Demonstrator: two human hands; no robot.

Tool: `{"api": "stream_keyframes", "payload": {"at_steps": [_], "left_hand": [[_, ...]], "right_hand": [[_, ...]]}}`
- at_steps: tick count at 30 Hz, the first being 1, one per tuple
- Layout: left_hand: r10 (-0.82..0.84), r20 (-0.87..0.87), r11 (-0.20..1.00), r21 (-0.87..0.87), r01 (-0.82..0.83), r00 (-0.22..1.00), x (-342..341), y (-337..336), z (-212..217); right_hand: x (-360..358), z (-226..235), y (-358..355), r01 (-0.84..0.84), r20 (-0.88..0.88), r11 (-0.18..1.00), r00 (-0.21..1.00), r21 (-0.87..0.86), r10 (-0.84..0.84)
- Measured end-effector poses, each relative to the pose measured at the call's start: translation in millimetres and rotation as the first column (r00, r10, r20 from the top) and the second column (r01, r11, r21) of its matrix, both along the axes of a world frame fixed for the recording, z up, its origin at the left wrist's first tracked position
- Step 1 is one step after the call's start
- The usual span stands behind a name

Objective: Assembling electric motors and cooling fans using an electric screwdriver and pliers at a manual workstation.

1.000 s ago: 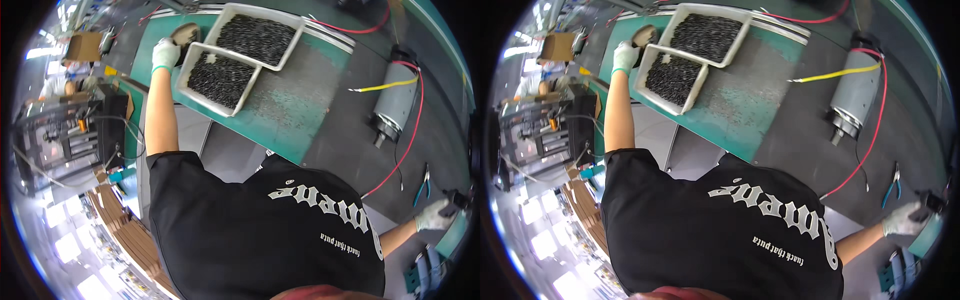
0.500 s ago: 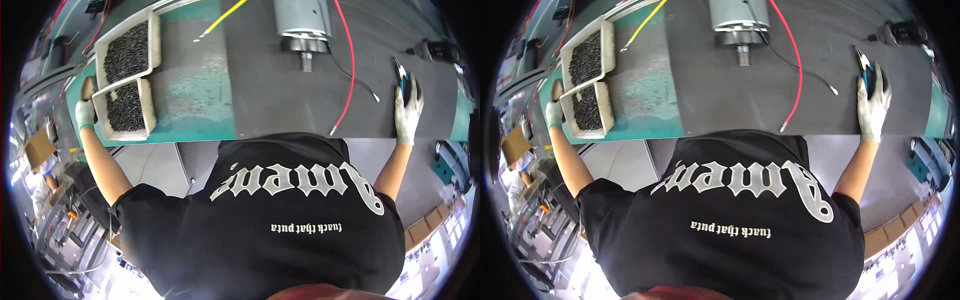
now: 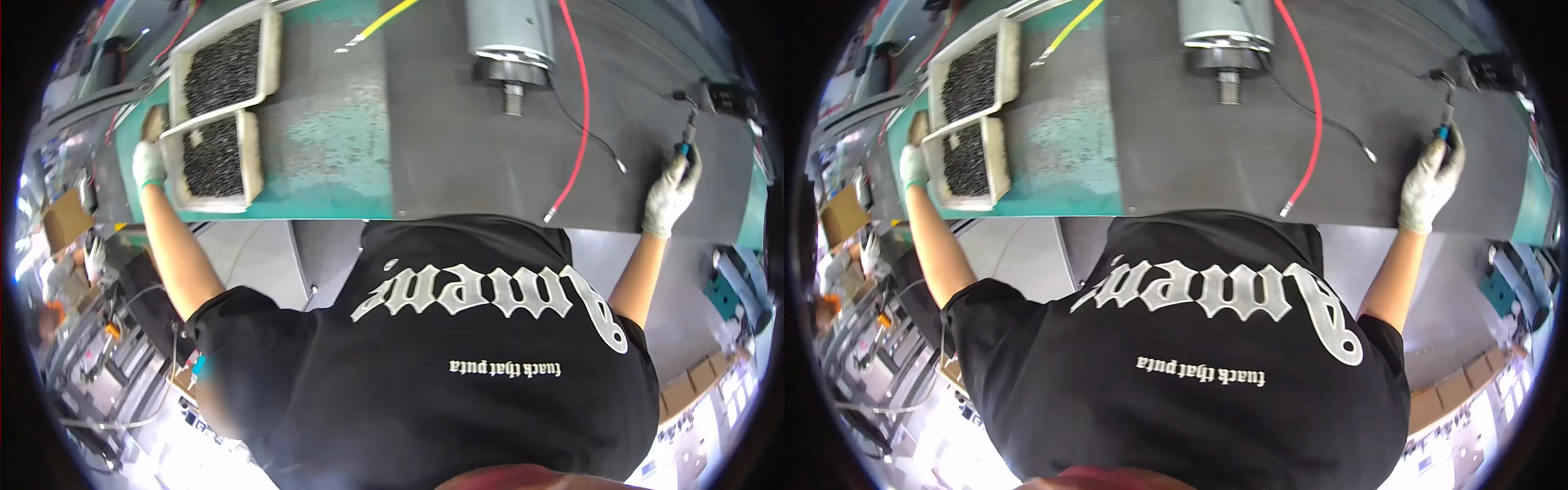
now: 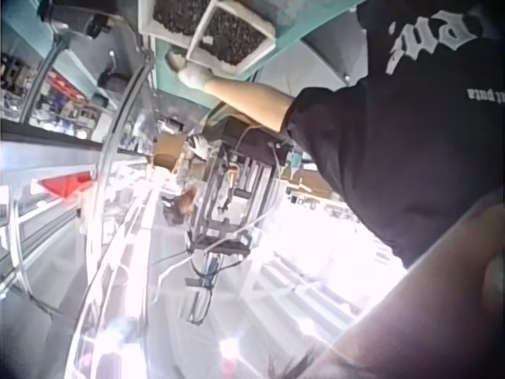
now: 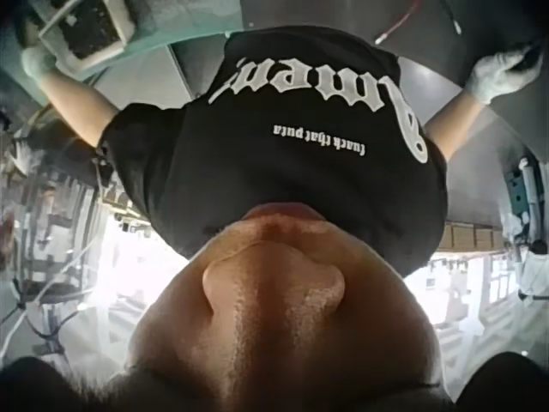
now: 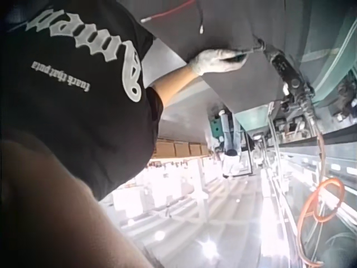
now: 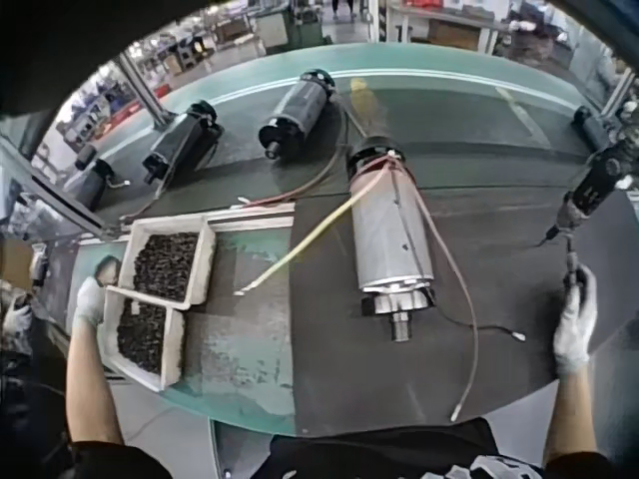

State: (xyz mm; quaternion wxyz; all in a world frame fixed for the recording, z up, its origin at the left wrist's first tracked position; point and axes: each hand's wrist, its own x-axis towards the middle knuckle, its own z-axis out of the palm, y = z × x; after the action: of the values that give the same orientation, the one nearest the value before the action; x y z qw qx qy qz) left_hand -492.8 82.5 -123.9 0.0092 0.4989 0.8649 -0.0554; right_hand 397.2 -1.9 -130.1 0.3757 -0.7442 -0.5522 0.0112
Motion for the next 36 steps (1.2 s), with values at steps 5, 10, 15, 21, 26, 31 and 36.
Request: {"api": "stream_keyframes", "payload": {"at_steps": [5, 10, 15, 21, 26, 31, 36], "left_hand": [[-0.057, -0.194, 0.984, 0.155, 0.088, 0.979, 50.0, -34.2, 39.9], [-0.159, 0.622, 0.737, 0.591, -0.327, 0.767, 138.3, -54.5, 97.9], [-0.705, 0.571, 0.605, 0.794, -0.064, 0.419, 372.0, -32.9, 141.7], [-0.536, 0.782, 0.838, 0.45, -0.308, -0.318, 490.3, -23.5, 194.8], [-0.665, 0.606, 0.732, 0.645, -0.22, -0.437, 482.0, -10.3, 170.3], [-0.722, 0.655, 0.679, 0.61, -0.409, -0.222, 500.7, -18.1, 175.9], [-0.718, 0.687, 0.682, 0.659, -0.317, -0.116, 498.8, -17.2, 171.7]], "right_hand": [[-23.9, 4.5, 22.4, -0.034, -0.499, 0.995, 0.863, 0.099, 0.079], [-27.1, 12.1, 45.3, -0.062, -0.766, 0.997, 0.639, 0.039, 0.07], [-110.6, 102.3, 57.8, -0.524, -0.533, 0.815, 0.629, 0.247, 0.566], [-176.7, 206.6, 86.7, -0.847, 0.459, 0.53, 0.485, 0.037, 0.744], [-169.3, 219.7, 84.5, -0.825, 0.611, 0.563, 0.467, 0.041, 0.64], [-174.7, 233.0, 80.9, -0.818, 0.608, 0.576, 0.454, -0.006, 0.651], [-185.8, 239.9, 75.0, -0.721, 0.529, 0.684, 0.539, -0.112, 0.655]]}}
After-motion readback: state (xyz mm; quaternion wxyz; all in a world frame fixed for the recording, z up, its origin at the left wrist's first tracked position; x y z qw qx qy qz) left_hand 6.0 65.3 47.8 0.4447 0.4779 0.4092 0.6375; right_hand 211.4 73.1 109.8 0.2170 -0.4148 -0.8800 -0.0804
